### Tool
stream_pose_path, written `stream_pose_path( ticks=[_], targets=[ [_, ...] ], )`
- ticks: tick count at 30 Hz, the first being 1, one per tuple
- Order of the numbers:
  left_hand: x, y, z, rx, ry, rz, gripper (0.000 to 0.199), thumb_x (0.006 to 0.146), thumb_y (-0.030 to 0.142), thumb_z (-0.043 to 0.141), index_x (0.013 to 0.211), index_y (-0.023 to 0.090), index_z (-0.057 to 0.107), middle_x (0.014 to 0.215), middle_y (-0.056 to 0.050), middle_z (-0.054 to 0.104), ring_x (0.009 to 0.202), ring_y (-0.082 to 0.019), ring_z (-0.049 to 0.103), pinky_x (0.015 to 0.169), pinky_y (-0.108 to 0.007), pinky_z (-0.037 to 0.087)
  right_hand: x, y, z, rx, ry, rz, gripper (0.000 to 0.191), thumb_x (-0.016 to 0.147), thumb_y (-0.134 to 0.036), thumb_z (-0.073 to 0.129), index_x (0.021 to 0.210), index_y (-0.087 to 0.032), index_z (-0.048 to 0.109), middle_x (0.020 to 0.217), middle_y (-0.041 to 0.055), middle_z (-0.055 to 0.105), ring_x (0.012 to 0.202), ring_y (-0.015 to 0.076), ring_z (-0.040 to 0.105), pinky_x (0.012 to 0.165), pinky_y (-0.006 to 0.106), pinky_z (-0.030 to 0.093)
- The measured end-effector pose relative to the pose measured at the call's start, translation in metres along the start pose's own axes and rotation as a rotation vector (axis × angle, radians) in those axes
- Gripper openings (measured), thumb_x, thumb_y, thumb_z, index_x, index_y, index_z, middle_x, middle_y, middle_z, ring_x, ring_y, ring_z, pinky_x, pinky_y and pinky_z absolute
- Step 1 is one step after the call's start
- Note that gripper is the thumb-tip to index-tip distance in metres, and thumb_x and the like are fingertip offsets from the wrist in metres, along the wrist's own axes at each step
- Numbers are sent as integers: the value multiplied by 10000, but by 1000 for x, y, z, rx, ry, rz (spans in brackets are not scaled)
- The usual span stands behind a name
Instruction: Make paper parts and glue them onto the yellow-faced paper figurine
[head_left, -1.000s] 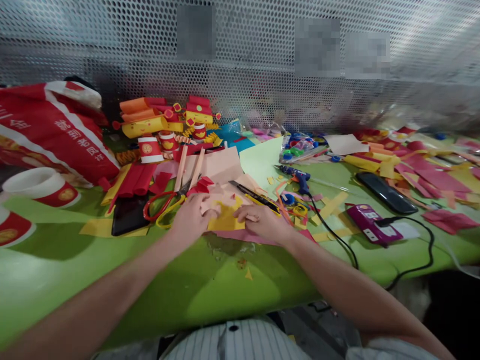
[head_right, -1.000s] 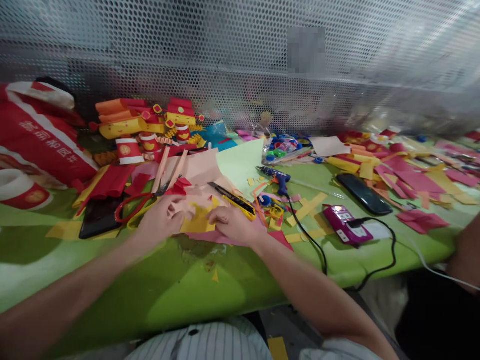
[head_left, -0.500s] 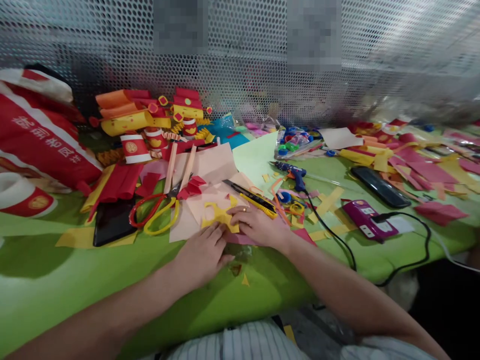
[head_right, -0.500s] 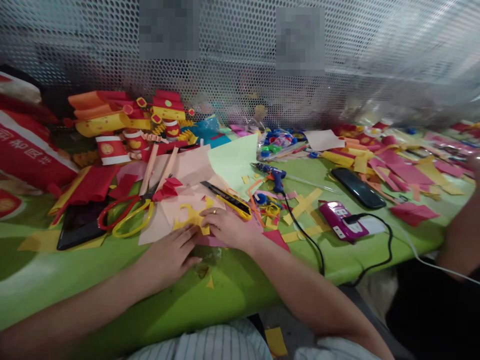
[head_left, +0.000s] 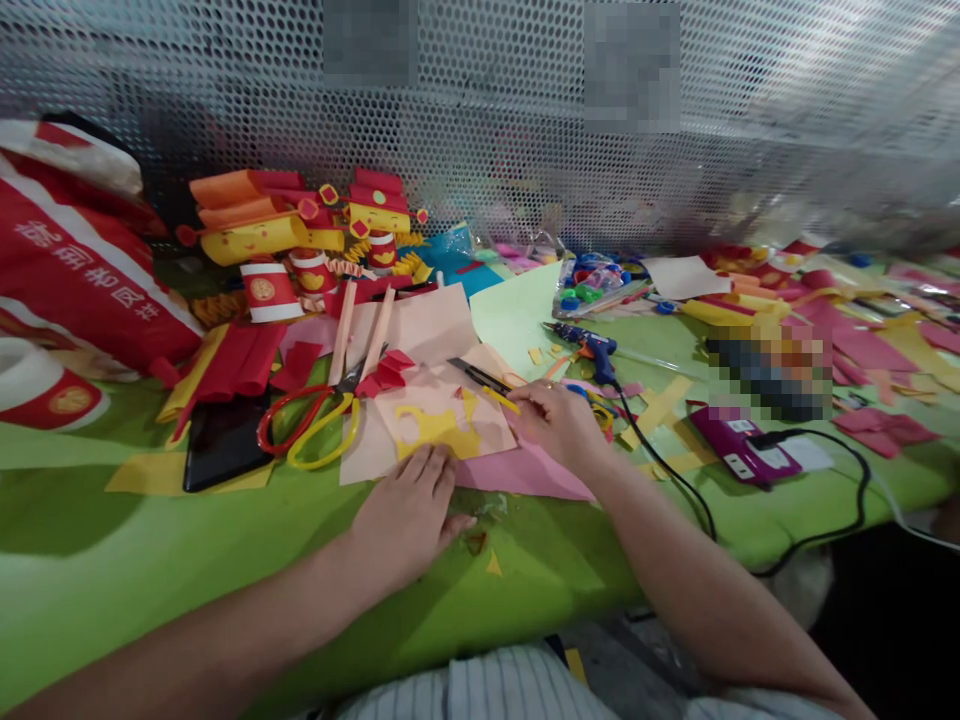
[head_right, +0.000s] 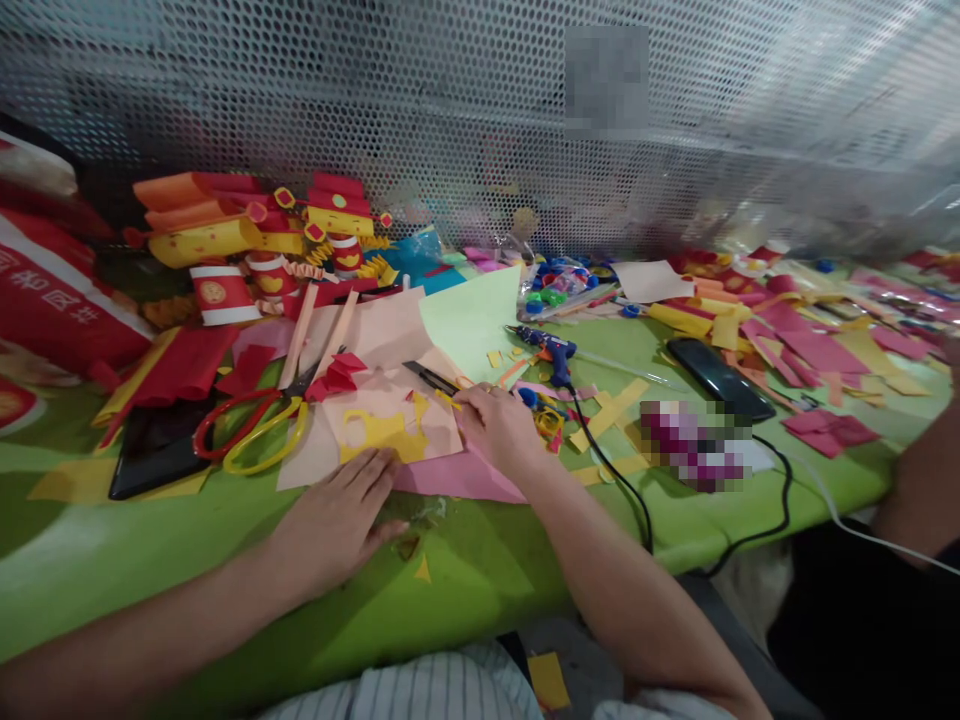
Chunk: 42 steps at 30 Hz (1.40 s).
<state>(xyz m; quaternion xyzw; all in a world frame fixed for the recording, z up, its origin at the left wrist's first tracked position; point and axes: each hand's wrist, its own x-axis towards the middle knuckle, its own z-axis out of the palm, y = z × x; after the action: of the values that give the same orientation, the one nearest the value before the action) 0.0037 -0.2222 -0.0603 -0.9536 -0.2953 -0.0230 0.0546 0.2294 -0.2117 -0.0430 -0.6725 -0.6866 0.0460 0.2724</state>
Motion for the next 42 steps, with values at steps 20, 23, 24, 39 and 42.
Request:
stream_pose_path(
  ticks=[20,23,24,39,42],
  targets=[
    [0,3,1,-7,0,-6,510,879,442,460,1157,37,595,1231,-235,585,1179,-339,519,935,-455,441,-18,-32,7,-172,-408,-280,231,887,-215,469,990,-199,675,937,63,722,859,174,664,717,262,472],
    [1,5,-1,-8,-25,-22,527,868,443,483,1195,40,576,1242,-237,577,1165,-345,530,923,-449,450,-12,-35,3,-221,-347,-302,255,884,-156,451,1015,-194,666,987,76,711,894,173,655,741,265,477],
    [1,5,-1,-15,-25,-30,531,867,443,485,1206,43,570,1247,-239,574,1161,-348,534,915,-450,454,-7,-37,2,-242,-326,-322,269,882,-135,441,1029,-187,661,1019,84,703,922,177,649,757,271,478],
    [-1,3,-2,-136,-42,-22,574,910,439,363,1275,20,502,1296,-247,533,1220,-344,495,955,-459,427,154,-42,-3,-793,-422,-211,290,777,-19,483,867,-149,727,918,131,727,981,276,644,1002,514,343],
    [-1,2,-2,-134,-46,-21,583,915,451,342,1269,19,509,1295,-242,536,1221,-344,493,956,-458,426,164,-31,-10,-805,-408,-115,309,787,-32,468,975,-105,702,1015,178,702,1000,291,640,877,440,463]
  ],
)
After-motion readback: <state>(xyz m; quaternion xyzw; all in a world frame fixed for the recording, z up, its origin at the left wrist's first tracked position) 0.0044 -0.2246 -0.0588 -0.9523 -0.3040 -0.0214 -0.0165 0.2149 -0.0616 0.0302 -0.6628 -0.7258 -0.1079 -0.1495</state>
